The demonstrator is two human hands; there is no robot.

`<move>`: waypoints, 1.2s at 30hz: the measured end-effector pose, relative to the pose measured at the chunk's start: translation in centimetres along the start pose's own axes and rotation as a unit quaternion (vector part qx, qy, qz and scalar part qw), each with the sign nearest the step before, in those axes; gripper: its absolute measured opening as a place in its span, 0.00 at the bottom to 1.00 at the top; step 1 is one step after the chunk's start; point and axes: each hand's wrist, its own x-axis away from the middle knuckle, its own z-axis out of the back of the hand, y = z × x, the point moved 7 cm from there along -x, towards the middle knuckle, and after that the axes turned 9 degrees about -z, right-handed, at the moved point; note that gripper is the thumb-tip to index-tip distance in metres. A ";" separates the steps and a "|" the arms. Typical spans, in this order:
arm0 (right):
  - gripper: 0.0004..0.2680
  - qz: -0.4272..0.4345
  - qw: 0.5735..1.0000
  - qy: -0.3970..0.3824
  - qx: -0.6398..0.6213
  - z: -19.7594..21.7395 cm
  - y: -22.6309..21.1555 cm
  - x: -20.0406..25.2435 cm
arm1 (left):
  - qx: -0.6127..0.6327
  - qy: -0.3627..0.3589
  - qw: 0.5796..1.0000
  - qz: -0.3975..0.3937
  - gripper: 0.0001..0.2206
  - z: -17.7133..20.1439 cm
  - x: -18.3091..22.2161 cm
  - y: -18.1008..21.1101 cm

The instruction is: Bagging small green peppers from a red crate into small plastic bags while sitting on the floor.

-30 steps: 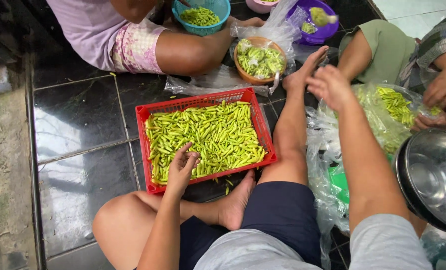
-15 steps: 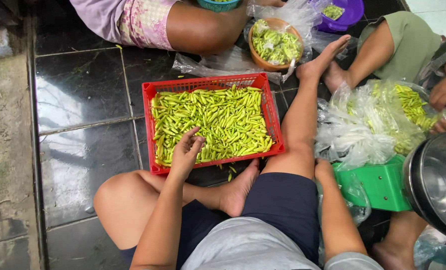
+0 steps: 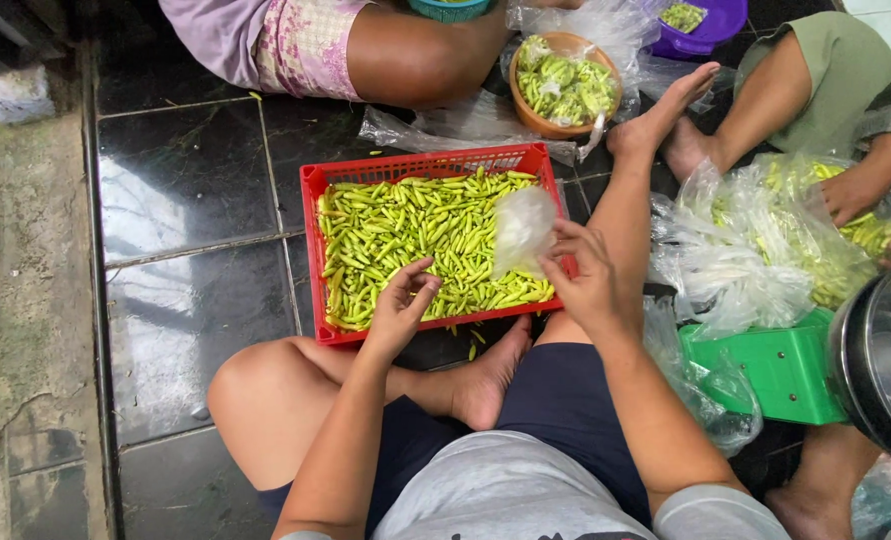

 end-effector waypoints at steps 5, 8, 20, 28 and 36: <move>0.05 0.066 0.995 -0.056 0.040 -5.9 -5.1 -0.4 | 0.177 -0.006 0.984 0.007 0.26 0.0 0.9 -0.5; 0.05 0.084 0.991 -0.072 0.077 -7.7 -5.2 -0.2 | 0.250 0.026 0.967 0.037 0.27 1.0 0.8 0.6; 0.03 0.118 0.980 -0.079 0.141 -10.0 -2.8 -0.2 | 0.179 0.034 0.980 -0.080 0.23 0.8 0.9 5.8; 0.08 -0.106 0.977 -0.123 -0.142 -11.4 -3.9 3.5 | -0.011 0.122 0.988 -0.095 0.11 0.4 1.4 5.4; 0.03 -0.258 0.936 -0.125 -0.205 -13.4 0.6 6.8 | 0.057 0.031 0.998 -0.020 0.14 -0.6 1.1 -0.2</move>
